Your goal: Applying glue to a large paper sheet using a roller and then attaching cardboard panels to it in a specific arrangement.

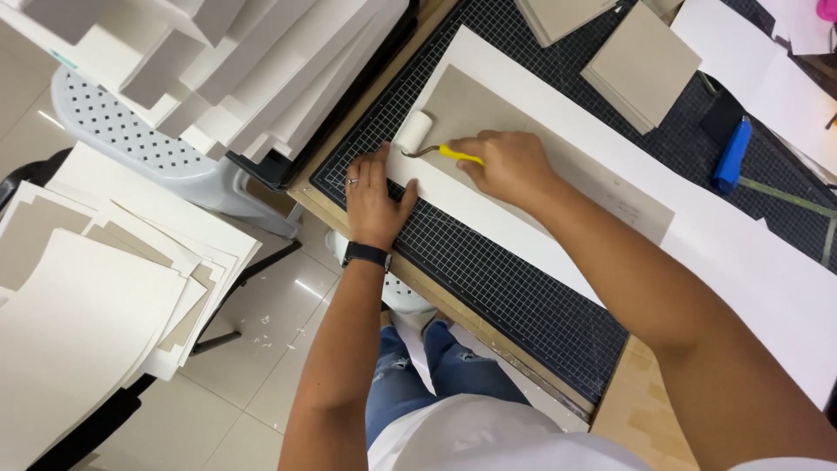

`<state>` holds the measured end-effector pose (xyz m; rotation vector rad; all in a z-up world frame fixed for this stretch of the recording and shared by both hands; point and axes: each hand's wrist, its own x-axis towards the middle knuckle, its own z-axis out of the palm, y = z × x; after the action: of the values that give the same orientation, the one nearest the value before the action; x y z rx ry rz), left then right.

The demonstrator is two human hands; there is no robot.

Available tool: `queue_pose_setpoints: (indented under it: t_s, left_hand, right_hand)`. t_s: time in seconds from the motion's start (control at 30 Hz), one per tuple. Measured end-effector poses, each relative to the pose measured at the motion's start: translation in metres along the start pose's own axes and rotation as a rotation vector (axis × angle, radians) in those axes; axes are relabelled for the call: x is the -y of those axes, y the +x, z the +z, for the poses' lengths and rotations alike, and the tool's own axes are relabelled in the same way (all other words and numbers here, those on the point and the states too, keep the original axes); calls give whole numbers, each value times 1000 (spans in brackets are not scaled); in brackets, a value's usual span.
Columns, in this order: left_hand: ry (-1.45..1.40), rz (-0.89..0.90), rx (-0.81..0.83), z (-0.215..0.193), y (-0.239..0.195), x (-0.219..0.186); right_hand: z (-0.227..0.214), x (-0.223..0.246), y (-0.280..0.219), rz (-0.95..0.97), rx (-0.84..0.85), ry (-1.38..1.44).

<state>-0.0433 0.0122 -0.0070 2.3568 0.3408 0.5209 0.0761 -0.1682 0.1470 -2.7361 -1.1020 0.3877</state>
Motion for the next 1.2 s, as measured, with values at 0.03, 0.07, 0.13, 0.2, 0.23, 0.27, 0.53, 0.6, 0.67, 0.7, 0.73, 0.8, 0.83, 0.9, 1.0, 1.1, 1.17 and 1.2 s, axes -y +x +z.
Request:
queue_pose_setpoints:
  t_s: [0.03,0.07,0.13,0.2,0.23,0.27,0.53,0.6,0.67,0.7,0.73,0.8,0.83,0.9,1.0,1.1,1.17,1.2]
  left_hand:
    - [2,4,-3,1,1,-2]
    - [4,-4,-5,1,0,-3]
    - [5,-15,-1,1,-2,-3]
    - [3,7,-17,1,-2,-4]
    - [2,5,-14,-1,-5,-3]
    - [8,9,-15,-2,-3,-4]
    - [23,1,-10,-2,0,-4]
    - [42,3,-17,4,-1,-3]
    - [45,-2,-12,4,-1,-3]
    - [52,-10,-11,4,-1,-3]
    - [56,-13,-11,3,0,-3]
    - [37,-3,14,1,-1,-3]
    - [40,-6,21,1,-3,-1]
    - [36,15,2,2,-1,1]
    - [17,3,7,1,-2,1]
    - [-1,-8,15,1,-1,0]
    - [-2,3,25,3,0,2]
    - [9,2,30,2,-2,3]
  right_hand:
    - [-5,-5,-6,-1,-5,0]
    - [-8,-8,-10,-9,25,-58]
    - [-11,-12,-14,-14,60,-114]
    - [-10,-13,-15,-7,43,-153]
    - [3,-10,-11,-6,46,-151]
    - [14,-11,-5,-20,0,-128]
    - [-25,-53,-106,102,126,-270]
    - [-37,-55,-126,158,190,-306]
    - [-24,-44,-101,124,150,-294]
    - [-17,-38,-87,84,109,-282]
    - [-6,-32,-65,80,111,-279]
    - [17,-18,-22,10,-27,-151]
    - [24,-16,-15,12,-22,-145]
    - [34,-14,-2,-25,-83,-144]
    - [2,-23,-55,70,36,-147]
    - [-10,-59,-131,126,62,-288]
    - [-20,-76,-173,190,105,-319]
    - [-24,-84,-194,237,151,-344]
